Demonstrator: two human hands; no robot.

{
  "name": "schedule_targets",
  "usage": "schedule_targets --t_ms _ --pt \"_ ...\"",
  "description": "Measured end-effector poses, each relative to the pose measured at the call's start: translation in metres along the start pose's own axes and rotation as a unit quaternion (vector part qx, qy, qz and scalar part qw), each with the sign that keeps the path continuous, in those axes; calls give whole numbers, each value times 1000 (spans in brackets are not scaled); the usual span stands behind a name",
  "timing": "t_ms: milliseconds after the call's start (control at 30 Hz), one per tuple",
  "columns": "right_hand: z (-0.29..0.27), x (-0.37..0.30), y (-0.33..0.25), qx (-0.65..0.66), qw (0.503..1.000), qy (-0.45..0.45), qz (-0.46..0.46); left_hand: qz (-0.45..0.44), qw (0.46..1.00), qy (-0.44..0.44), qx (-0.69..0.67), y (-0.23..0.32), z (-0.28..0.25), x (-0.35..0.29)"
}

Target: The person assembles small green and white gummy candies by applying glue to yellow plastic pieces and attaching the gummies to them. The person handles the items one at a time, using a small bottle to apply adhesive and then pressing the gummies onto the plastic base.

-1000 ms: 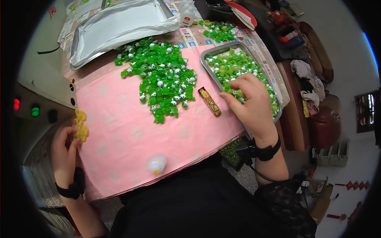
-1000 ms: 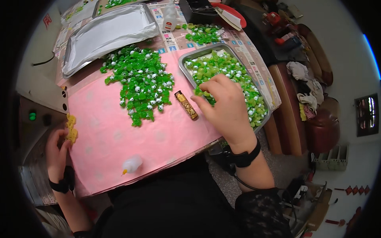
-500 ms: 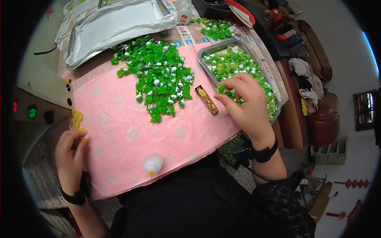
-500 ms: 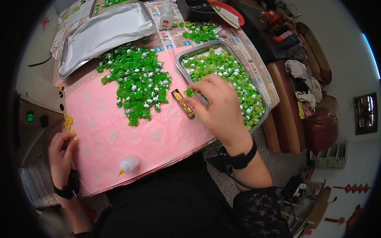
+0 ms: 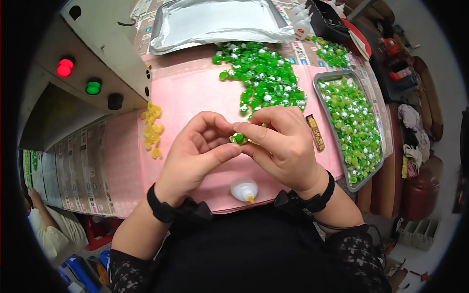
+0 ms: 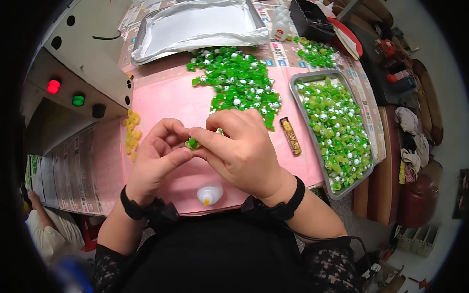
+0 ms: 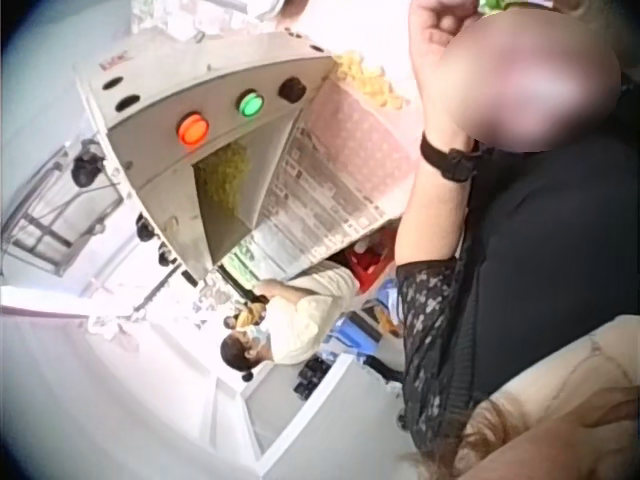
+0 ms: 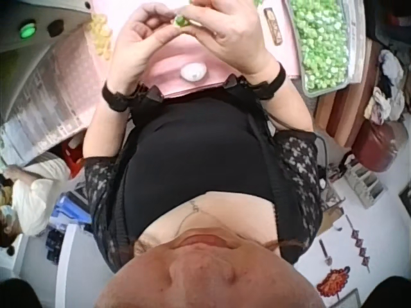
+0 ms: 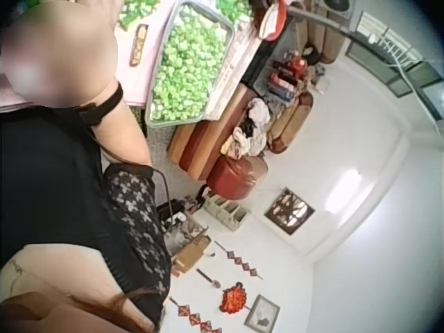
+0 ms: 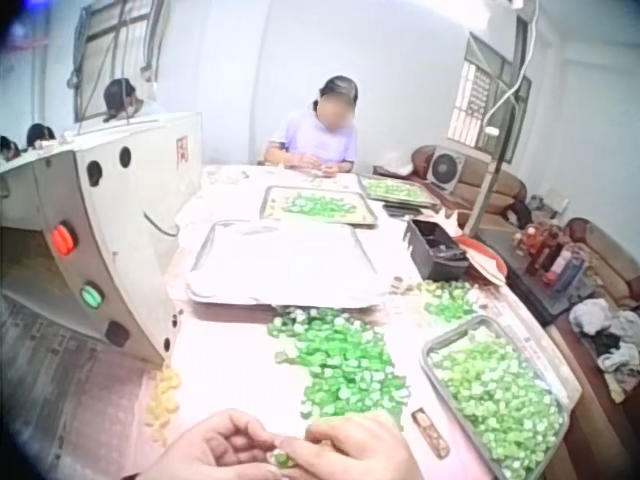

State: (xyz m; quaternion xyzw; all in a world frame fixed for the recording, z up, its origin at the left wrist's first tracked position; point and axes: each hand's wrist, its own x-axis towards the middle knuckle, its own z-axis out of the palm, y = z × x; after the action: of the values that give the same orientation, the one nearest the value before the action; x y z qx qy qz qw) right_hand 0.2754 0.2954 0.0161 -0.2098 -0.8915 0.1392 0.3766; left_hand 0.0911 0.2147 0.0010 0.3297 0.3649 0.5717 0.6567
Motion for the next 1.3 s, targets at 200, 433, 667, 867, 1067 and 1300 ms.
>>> schedule_targets --t_ms 200,433,667,867,1067,1300 --pt "5 -2 -4 61 995 -46 66 -25 999 43 8 3 -10 -3" --pt "-11 -42 -11 350 910 -178 136 -77 992 60 80 3 -27 -11" --pt "4 -56 -5 322 922 -139 161 -97 993 53 44 -1 -27 -9" --pt "-9 -15 3 219 954 -42 203 -109 986 12 129 0 -29 -6" --pt "14 -19 10 419 847 85 316 -123 986 9 112 0 -31 -6" --pt "9 -26 24 509 790 168 297 -134 980 4 150 1 -30 -5"
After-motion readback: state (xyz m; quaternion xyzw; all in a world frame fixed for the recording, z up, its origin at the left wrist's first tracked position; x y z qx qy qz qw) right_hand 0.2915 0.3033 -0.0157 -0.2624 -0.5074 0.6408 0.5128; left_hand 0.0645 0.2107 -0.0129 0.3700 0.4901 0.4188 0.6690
